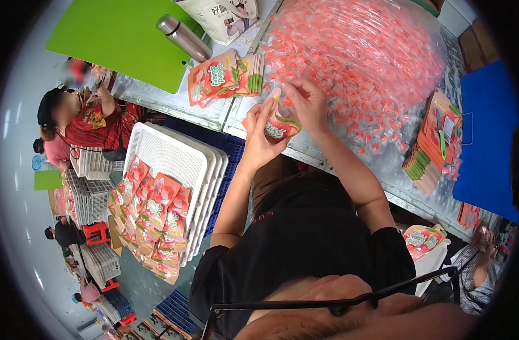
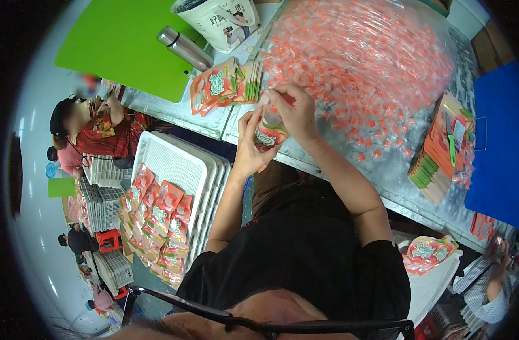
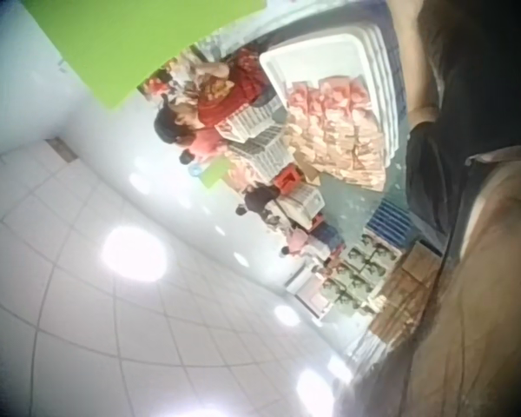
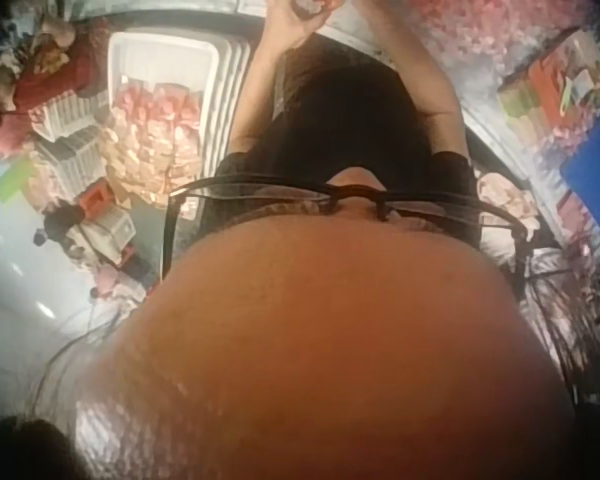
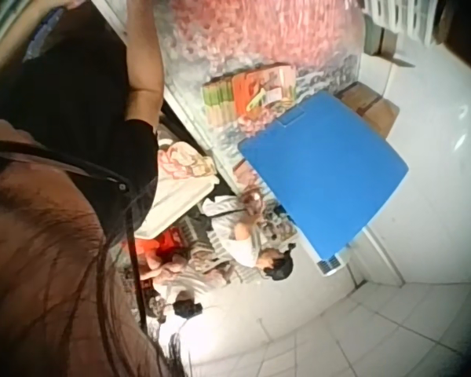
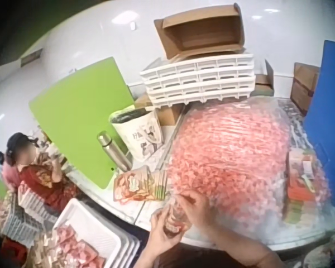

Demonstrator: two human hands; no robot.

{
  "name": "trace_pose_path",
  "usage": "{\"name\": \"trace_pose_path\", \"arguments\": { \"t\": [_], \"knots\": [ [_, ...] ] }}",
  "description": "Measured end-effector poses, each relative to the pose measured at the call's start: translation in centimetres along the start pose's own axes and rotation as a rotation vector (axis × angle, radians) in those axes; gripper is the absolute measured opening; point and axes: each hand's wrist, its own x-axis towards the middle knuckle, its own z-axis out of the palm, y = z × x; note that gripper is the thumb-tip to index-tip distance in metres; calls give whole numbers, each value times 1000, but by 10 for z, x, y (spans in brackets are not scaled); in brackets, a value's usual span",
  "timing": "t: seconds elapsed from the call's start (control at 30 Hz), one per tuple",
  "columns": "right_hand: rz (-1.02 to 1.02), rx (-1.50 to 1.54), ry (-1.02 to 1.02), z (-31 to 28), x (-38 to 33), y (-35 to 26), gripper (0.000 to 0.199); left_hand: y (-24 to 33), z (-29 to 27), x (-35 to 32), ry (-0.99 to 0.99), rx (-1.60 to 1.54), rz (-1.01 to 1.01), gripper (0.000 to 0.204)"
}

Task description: Filling small plastic pouches with pink items and then packing them into a cardboard box.

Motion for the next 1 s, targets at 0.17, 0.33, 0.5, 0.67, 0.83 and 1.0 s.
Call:
{"name": "trace_pose_path", "arguments": {
  "t": [0.17, 0.33, 0.5, 0.67, 0.83, 1.0],
  "knots": [
    [-116, -125, 59, -2, 9, -1, 11, -4, 5, -1, 0, -46, -28, 103],
    [-206, -297, -96, -2, 6, -8, 11, -2, 13, 1, 23, -34, -23, 101],
    [-242, -240, -227, -2, 5, -28, 17, 4, 15, 4, 37, 45, -38, 101],
    [-265, -174, -100, -29, 16, -10, 27, 8, 9, 7, 164, 65, -4, 102],
    [-291, -1108, -42, -67, -11, 82, 40, -32, -9, -8, 288, -271, -106, 100],
    [-257, -1021, -293, -53, -40, 117, 54, -34, -19, -17, 319, -281, -152, 97]
  ]
}}
